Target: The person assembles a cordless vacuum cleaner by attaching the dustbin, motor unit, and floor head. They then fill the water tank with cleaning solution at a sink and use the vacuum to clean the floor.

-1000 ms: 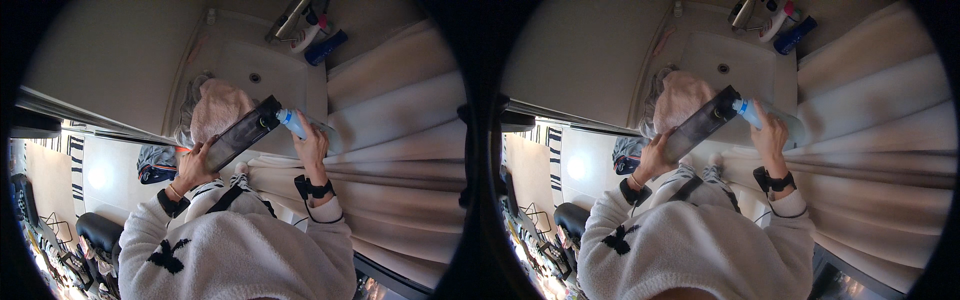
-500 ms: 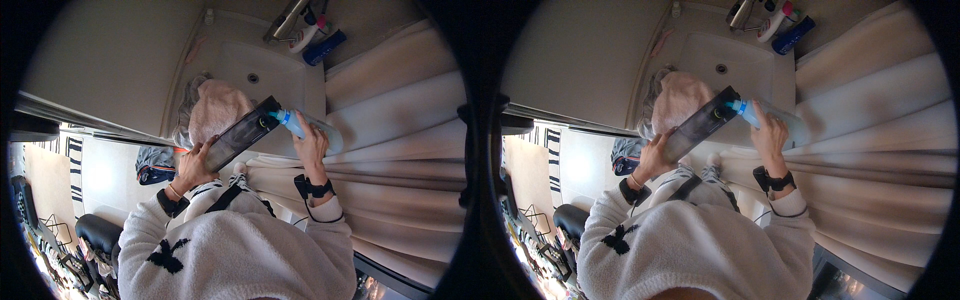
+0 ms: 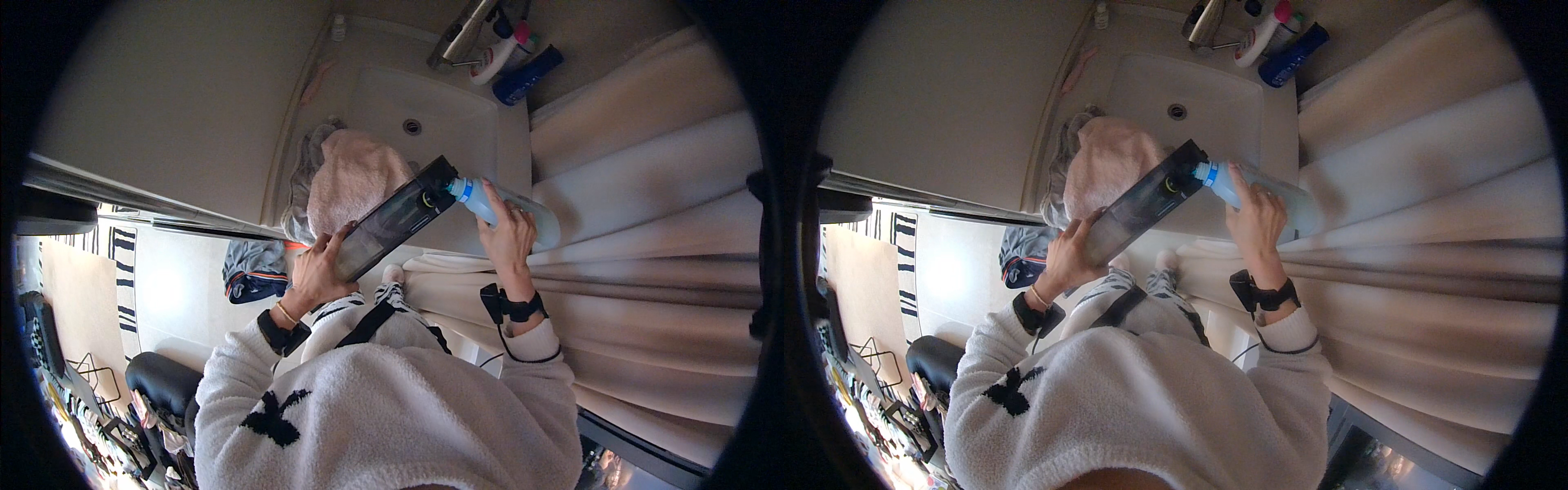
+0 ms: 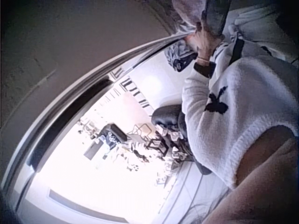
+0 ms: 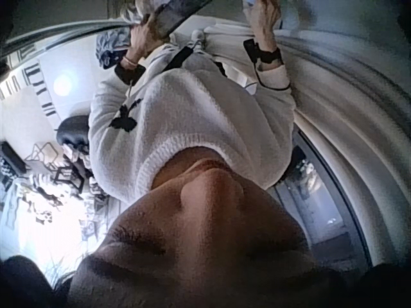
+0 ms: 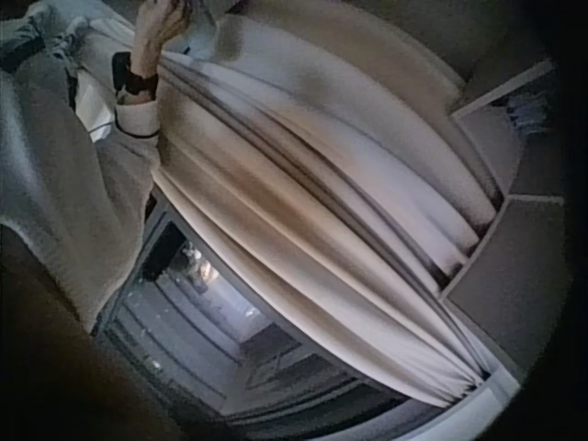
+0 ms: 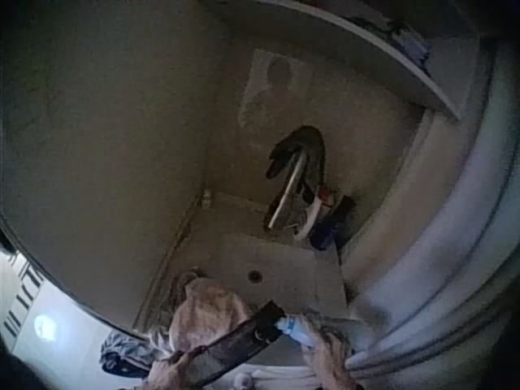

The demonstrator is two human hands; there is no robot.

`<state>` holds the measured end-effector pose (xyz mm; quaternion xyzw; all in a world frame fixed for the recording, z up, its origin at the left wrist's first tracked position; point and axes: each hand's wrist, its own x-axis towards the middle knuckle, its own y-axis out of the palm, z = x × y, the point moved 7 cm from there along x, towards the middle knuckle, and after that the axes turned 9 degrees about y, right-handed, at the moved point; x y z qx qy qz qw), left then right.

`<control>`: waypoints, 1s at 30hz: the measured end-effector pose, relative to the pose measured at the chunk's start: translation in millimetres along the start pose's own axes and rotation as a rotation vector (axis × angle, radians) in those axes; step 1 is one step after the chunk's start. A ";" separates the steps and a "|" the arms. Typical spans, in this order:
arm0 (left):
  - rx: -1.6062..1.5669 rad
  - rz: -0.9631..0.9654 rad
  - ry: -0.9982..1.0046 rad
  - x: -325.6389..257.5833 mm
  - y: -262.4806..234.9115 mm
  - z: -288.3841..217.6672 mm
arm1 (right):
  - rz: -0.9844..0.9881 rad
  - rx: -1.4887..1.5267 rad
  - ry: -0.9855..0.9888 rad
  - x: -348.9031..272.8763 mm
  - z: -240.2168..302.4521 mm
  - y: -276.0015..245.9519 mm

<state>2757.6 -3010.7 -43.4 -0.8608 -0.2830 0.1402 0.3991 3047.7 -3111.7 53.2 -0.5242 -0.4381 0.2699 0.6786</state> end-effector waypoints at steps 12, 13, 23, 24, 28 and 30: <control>0.023 -0.011 -0.007 -0.5 1.1 -0.2 | 0.003 -0.025 -0.013 -0.9 0.0 -0.1; 0.012 -0.019 -0.006 -0.6 1.4 -0.2 | 0.015 -0.019 -0.007 -1.2 -0.2 0.4; -0.034 -0.061 -0.003 0.5 2.3 -0.3 | -0.126 0.516 0.170 -8.2 -14.1 2.6; -0.046 -0.074 0.005 0.8 1.7 -1.0 | -0.143 0.609 0.238 -10.2 -22.1 6.0; -0.134 -0.054 -0.053 0.6 7.1 2.6 | -0.122 1.113 0.545 -25.1 -56.3 36.1; -0.098 -0.103 -0.036 0.2 6.1 2.6 | -0.051 1.330 0.624 -33.7 -63.0 58.7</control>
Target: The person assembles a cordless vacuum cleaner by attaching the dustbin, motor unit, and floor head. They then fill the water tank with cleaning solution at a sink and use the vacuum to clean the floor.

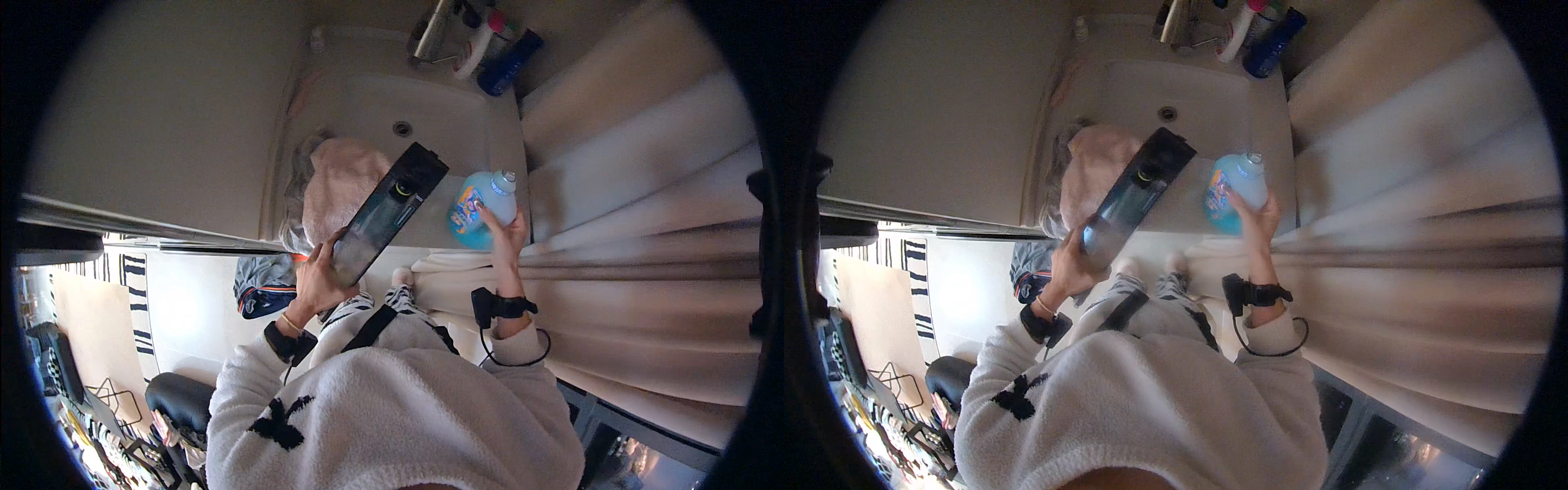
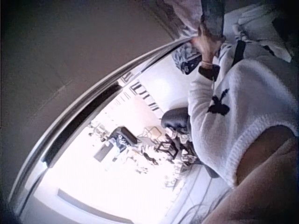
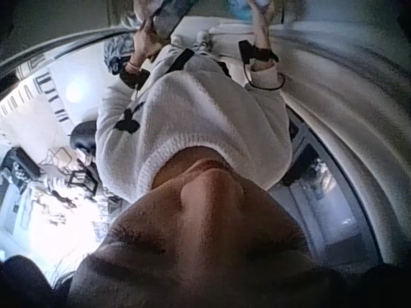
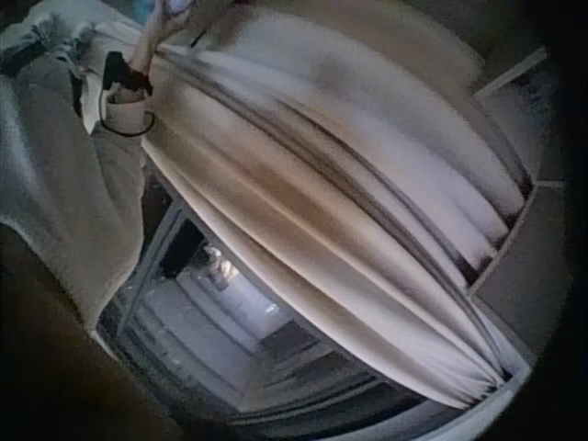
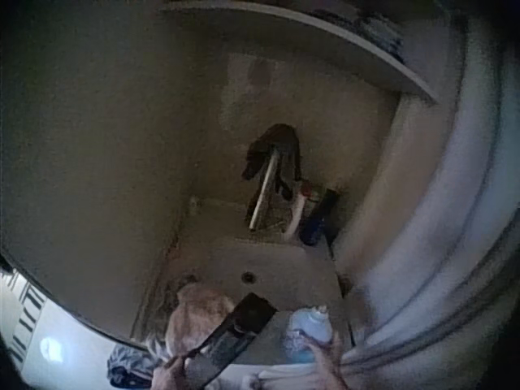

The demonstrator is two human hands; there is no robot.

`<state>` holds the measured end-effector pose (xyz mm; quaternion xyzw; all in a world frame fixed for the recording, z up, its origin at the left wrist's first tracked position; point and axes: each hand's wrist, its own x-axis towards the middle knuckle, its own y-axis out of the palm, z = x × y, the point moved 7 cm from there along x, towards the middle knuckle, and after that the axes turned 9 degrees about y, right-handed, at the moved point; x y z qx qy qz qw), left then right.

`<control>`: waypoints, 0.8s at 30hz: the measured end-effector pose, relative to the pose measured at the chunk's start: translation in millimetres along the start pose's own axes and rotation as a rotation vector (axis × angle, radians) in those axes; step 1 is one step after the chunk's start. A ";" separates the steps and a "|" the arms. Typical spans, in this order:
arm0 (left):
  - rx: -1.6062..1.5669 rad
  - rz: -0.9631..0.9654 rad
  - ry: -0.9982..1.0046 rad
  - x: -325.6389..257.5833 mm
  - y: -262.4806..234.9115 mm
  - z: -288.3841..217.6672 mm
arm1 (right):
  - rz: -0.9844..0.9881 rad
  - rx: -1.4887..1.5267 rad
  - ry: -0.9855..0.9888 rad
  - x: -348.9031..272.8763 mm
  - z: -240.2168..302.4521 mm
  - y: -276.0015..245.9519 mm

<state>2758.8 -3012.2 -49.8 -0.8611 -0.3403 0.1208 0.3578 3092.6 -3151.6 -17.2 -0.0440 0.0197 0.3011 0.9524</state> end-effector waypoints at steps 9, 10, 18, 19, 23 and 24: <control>-0.004 -0.098 0.045 2.4 -1.2 4.2 | 0.012 0.098 0.016 9.0 -67.9 7.3; -0.010 -0.112 0.054 3.3 -2.7 3.6 | 0.056 0.083 -0.019 8.2 -67.7 8.6; -0.049 -0.210 0.118 7.3 -10.8 1.7 | 0.058 -0.118 0.076 13.8 -93.4 -65.5; -0.054 -0.204 0.102 8.5 -9.3 3.1 | -0.048 -0.316 0.049 19.1 -101.5 -75.3; -0.071 -0.206 0.078 12.0 -8.2 4.3 | -0.169 -0.535 -0.346 29.3 -124.8 -66.9; -0.030 -0.232 0.126 12.1 -11.4 -0.4 | -0.167 -0.499 -0.327 32.6 -134.0 -62.5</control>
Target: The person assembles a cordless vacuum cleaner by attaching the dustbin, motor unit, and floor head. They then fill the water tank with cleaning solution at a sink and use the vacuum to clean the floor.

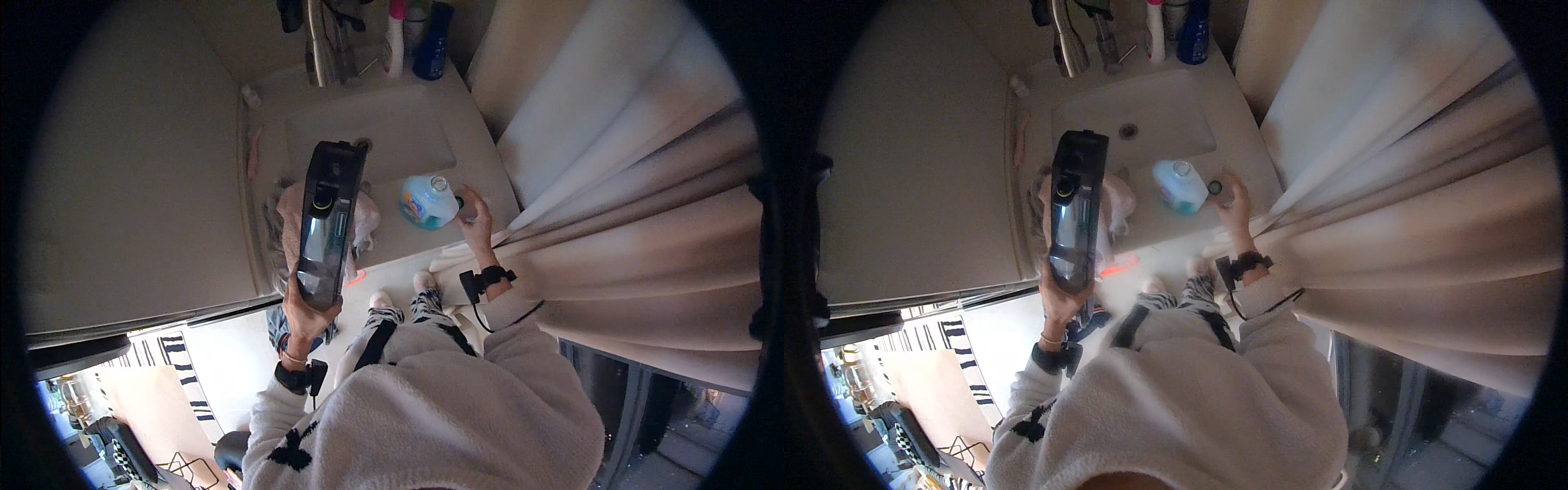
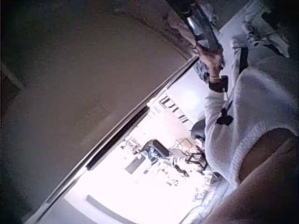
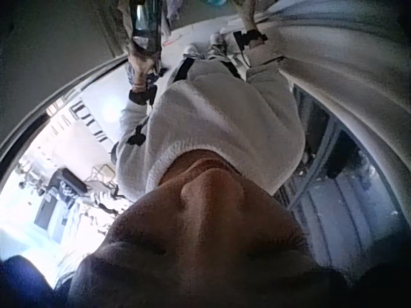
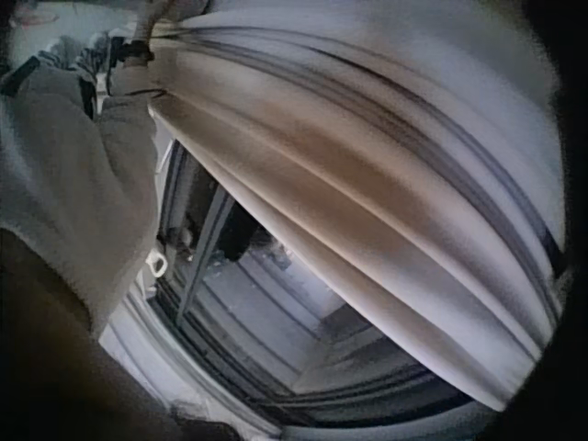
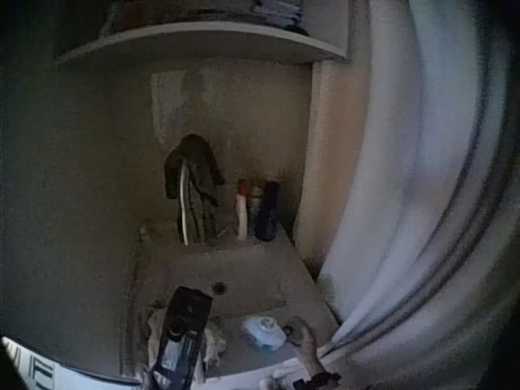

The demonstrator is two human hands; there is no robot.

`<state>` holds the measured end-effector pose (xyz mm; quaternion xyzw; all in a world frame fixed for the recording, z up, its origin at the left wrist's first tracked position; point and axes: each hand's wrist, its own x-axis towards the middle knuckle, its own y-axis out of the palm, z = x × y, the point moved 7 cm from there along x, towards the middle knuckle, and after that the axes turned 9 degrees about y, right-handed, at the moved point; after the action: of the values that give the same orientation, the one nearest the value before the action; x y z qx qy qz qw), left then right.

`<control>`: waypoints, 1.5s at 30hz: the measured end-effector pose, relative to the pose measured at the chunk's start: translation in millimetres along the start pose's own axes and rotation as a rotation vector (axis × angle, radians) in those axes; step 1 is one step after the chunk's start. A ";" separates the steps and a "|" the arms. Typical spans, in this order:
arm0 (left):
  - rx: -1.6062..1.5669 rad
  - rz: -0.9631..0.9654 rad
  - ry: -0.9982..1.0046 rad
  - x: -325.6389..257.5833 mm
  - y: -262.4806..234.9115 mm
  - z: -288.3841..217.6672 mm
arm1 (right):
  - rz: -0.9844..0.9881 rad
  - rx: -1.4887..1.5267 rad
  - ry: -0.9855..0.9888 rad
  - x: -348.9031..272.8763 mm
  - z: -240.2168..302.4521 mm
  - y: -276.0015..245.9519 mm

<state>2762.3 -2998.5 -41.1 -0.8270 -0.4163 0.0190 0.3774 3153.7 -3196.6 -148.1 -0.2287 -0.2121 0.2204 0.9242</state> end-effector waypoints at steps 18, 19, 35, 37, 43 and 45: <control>0.013 0.062 0.012 2.5 -5.6 -18.1 | 0.791 -0.388 -0.269 76.4 263.6 -47.4; 0.020 0.056 0.011 1.7 -6.2 -16.9 | 0.794 -0.439 -0.274 76.3 262.0 -43.5; -0.025 0.048 -0.006 -4.2 -7.0 -5.1 | 0.374 -0.491 -0.735 49.1 258.4 -29.2; -0.008 0.042 -0.001 -4.2 -7.6 -6.1 | 0.309 -0.341 -0.622 47.3 248.6 -31.3; 0.024 0.038 0.008 -4.0 -9.4 -9.1 | 0.241 0.435 -0.214 33.5 202.9 -10.3; 0.009 0.035 0.029 -2.4 -10.4 -10.3 | 0.106 0.480 -0.231 30.8 192.7 -8.1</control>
<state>2757.2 -3002.6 -27.7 -0.8326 -0.3960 0.0157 0.3868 3086.2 -3124.1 20.2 0.0126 -0.2455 0.3369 0.9089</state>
